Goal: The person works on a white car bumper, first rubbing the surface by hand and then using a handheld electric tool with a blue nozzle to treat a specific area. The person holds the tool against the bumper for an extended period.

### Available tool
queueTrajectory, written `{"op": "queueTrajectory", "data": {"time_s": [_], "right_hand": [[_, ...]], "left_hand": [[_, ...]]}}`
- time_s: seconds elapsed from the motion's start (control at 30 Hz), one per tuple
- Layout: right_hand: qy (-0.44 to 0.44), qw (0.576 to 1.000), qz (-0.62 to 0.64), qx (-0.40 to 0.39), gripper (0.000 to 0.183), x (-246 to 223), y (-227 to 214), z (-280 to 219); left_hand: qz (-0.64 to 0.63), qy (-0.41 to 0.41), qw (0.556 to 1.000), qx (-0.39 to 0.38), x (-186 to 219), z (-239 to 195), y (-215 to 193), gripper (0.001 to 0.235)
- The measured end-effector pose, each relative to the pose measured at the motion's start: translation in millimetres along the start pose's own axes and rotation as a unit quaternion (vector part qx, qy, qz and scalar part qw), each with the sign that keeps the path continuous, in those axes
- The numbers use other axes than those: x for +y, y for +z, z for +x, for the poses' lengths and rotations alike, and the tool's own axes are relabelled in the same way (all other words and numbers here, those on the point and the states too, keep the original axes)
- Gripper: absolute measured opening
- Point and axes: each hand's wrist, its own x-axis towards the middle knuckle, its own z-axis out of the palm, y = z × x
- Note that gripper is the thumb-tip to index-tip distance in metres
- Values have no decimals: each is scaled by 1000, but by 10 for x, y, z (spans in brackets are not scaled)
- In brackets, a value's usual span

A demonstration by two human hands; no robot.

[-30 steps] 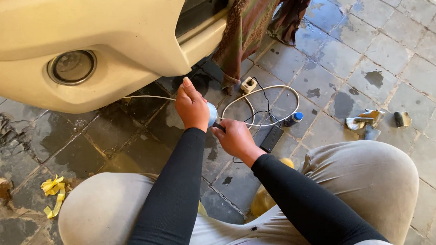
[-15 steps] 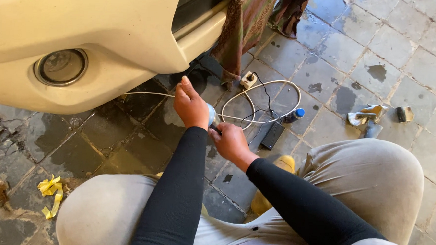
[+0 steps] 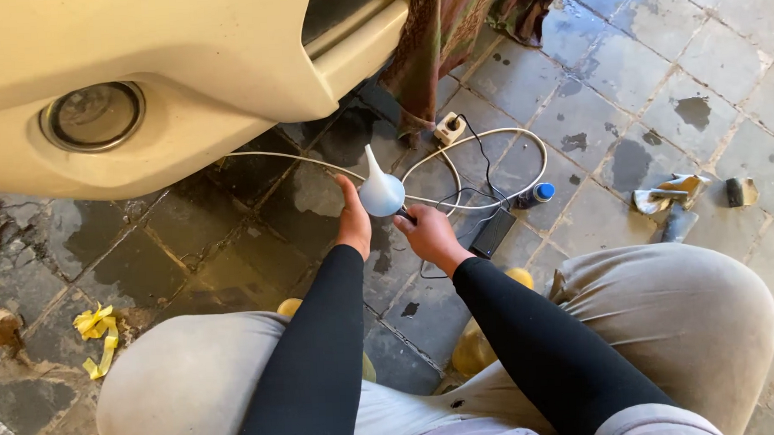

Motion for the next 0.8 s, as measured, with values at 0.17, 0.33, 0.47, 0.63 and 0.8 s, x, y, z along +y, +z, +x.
{"op": "queueTrajectory", "data": {"time_s": [0.17, 0.33, 0.47, 0.63, 0.8], "right_hand": [[7, 1000, -7, -9, 30, 6, -9, 90], [32, 999, -8, -32, 28, 227, 201, 269], [21, 996, -38, -76, 25, 592, 417, 398], [41, 986, -102, -122, 22, 1007, 613, 523], [50, 984, -104, -139, 23, 1028, 725, 532]], "left_hand": [[-5, -9, 1000, -6, 127, 4, 33, 114], [13, -46, 998, 48, -488, 643, -170, 110], [74, -3, 993, 90, -563, 637, -294, 97], [181, 40, 976, 110, -476, 561, -370, 91], [230, 80, 967, 68, -438, 559, -387, 88]]}}
